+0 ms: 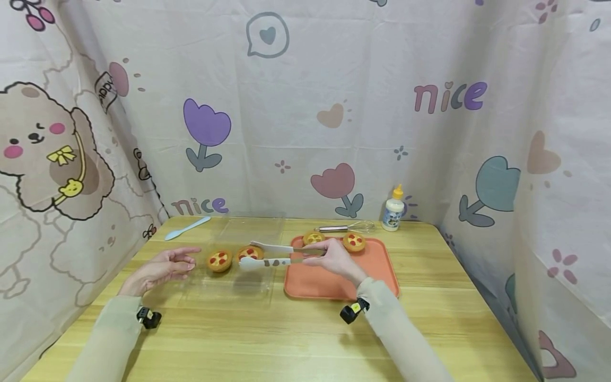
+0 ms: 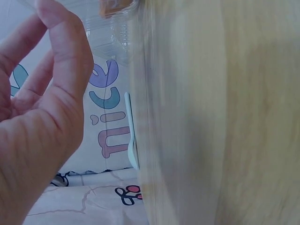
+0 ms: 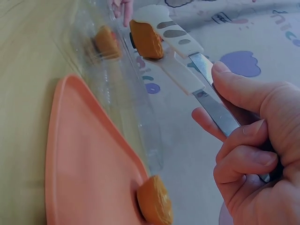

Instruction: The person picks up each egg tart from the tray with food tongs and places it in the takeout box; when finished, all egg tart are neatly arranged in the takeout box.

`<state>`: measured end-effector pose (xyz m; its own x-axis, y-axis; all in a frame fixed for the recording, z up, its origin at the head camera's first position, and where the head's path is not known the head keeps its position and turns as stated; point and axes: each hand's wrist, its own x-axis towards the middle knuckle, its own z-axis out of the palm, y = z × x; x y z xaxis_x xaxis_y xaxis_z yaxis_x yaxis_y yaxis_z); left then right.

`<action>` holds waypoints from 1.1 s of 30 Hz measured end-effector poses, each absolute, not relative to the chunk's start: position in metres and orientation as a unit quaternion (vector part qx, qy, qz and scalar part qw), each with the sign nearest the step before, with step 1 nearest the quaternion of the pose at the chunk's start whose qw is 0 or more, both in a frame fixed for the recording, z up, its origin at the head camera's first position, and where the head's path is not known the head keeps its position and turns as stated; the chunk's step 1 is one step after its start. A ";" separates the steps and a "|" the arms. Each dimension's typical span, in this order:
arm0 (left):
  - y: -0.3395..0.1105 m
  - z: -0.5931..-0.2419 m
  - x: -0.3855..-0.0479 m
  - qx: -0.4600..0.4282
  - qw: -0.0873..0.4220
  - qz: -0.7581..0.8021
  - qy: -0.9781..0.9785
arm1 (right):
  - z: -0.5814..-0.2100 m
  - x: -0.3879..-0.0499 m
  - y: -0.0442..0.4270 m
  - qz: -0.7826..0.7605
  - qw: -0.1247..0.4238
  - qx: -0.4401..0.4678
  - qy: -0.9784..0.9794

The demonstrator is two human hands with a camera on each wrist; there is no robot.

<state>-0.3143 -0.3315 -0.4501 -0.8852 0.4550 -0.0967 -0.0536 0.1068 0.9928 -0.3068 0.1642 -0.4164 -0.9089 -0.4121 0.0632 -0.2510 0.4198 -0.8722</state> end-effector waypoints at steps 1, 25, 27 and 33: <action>-0.331 -0.450 -0.314 0.140 0.195 0.653 0.718 | -0.417 -0.307 0.162 -0.501 0.082 -0.201 0.838; -0.329 -0.447 -0.314 0.108 0.188 0.640 0.737 | -0.427 -0.312 0.119 -0.461 0.121 -0.264 0.838; -0.329 -0.448 -0.315 0.110 0.191 0.642 0.735 | -0.428 -0.312 0.116 -0.458 0.120 -0.261 0.842; -0.329 -0.449 -0.314 0.114 0.190 0.641 0.735 | -0.427 -0.311 0.106 -0.450 0.114 -0.265 0.845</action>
<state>-0.3143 -0.3287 -0.4489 -0.9018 0.4115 -0.1319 -0.0752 0.1511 0.9856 -0.3115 0.1060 -0.4272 -0.8333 -0.5509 0.0463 -0.3459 0.4542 -0.8210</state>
